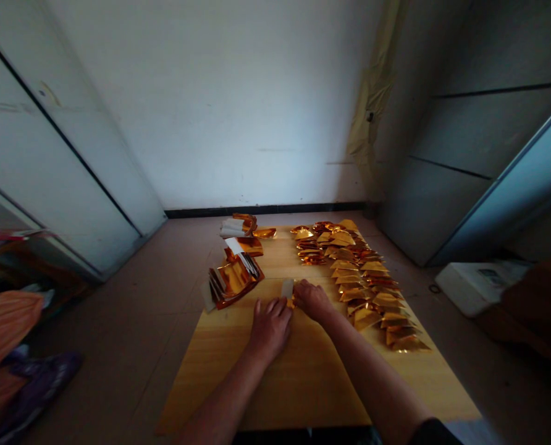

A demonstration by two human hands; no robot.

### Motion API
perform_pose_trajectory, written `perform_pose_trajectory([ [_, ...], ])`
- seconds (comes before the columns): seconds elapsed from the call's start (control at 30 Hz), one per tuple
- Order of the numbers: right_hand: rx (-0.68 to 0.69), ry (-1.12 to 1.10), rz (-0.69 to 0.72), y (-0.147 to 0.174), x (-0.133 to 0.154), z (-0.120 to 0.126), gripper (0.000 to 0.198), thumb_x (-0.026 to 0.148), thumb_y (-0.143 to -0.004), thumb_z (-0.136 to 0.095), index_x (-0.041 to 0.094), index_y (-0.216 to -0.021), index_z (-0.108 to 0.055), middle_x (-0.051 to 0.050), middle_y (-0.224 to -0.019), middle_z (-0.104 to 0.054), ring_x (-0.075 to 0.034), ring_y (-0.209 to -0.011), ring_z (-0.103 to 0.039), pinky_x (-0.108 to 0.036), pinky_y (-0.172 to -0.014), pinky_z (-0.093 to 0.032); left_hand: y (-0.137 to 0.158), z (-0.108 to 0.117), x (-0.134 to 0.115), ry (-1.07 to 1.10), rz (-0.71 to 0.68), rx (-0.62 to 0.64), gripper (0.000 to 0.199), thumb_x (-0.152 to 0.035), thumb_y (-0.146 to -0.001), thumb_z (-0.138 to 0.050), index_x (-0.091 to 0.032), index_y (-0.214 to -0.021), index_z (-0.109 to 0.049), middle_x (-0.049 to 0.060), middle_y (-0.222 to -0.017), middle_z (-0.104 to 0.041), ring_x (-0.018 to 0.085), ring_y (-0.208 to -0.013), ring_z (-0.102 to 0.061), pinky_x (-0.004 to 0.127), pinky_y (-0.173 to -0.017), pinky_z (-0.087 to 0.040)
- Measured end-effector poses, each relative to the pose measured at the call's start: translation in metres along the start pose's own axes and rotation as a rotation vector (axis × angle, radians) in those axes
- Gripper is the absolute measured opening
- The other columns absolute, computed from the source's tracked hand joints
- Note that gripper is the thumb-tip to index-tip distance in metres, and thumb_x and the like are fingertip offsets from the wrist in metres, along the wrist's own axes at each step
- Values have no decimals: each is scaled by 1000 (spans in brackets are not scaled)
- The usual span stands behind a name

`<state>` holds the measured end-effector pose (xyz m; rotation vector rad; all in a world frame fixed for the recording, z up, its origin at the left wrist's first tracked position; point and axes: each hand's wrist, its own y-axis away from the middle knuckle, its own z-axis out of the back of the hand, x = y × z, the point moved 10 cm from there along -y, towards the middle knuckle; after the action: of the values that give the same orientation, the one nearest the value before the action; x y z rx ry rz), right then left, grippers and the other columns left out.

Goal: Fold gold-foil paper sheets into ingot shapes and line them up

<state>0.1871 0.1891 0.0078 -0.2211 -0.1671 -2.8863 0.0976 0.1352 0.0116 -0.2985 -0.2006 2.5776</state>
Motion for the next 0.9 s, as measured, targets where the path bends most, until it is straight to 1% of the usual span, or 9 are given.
perform_pose_trajectory([
  [0.17, -82, -101, -45, 0, -10, -4, 19, 25, -91, -45, 19, -100, -61, -7, -104, -62, -16, -92, -59, -25, -76, -38, 0, 5, -3, -1, 30, -21, 28, -15, -84, -50, -26, -108, -60, 7, -130, -57, 25, -121, -49, 61, -104, -28],
  [0.33, -111, -191, -33, 2, -13, -3, 20, 16, -88, -45, 19, -94, -63, -5, -101, -63, -14, -88, -59, -23, -75, -36, -1, 6, -3, 4, 32, -18, 28, -15, -84, -50, -26, -107, -60, 6, -130, -57, 25, -122, -49, 60, -103, -30],
  [0.43, -126, -215, -36, 5, -13, 2, 14, 20, -85, -51, 19, -92, -63, -4, -99, -63, -14, -87, -58, -24, -75, -37, -2, 5, -3, 9, 32, -15, 29, -14, -83, -50, -25, -108, -60, 6, -131, -57, 25, -122, -48, 59, -103, -30],
  [0.5, -120, -227, -22, 6, -11, 3, 13, 26, -82, -57, 19, -91, -63, -4, -99, -63, -15, -87, -58, -24, -74, -37, -2, 5, -3, 11, 36, -14, 29, -14, -83, -51, -25, -108, -61, 7, -131, -57, 25, -122, -48, 60, -103, -30],
  [0.57, -119, -240, -16, 6, -11, 3, 14, 27, -80, -61, 19, -91, -63, -3, -98, -63, -15, -87, -58, -24, -74, -37, -2, 5, -3, 12, 40, -15, 28, -14, -83, -51, -24, -107, -61, 8, -131, -57, 26, -122, -48, 60, -103, -29],
  [0.67, -126, -266, -31, 3, -15, 2, 12, 21, -80, -59, 19, -90, -64, -3, -97, -63, -14, -86, -59, -23, -74, -38, -2, 7, -3, 14, 37, -16, 27, -15, -84, -51, -24, -107, -62, 9, -130, -57, 26, -121, -49, 59, -103, -30],
  [0.77, -121, -282, -35, 1, -18, 0, 16, 15, -81, -54, 19, -93, -65, -4, -100, -63, -14, -86, -60, -22, -75, -40, -2, 8, -3, 17, 33, -29, 26, -15, -84, -51, -25, -105, -62, 8, -128, -59, 25, -120, -49, 57, -103, -29],
  [0.9, -124, -257, -2, 1, -14, 1, 22, 14, -85, -48, 19, -99, -65, -5, -104, -63, -14, -90, -60, -22, -78, -41, -5, 12, -2, 28, 60, -71, 17, -21, -85, -53, -25, -97, -64, 6, -123, -62, 24, -115, -52, 57, -103, -28],
])
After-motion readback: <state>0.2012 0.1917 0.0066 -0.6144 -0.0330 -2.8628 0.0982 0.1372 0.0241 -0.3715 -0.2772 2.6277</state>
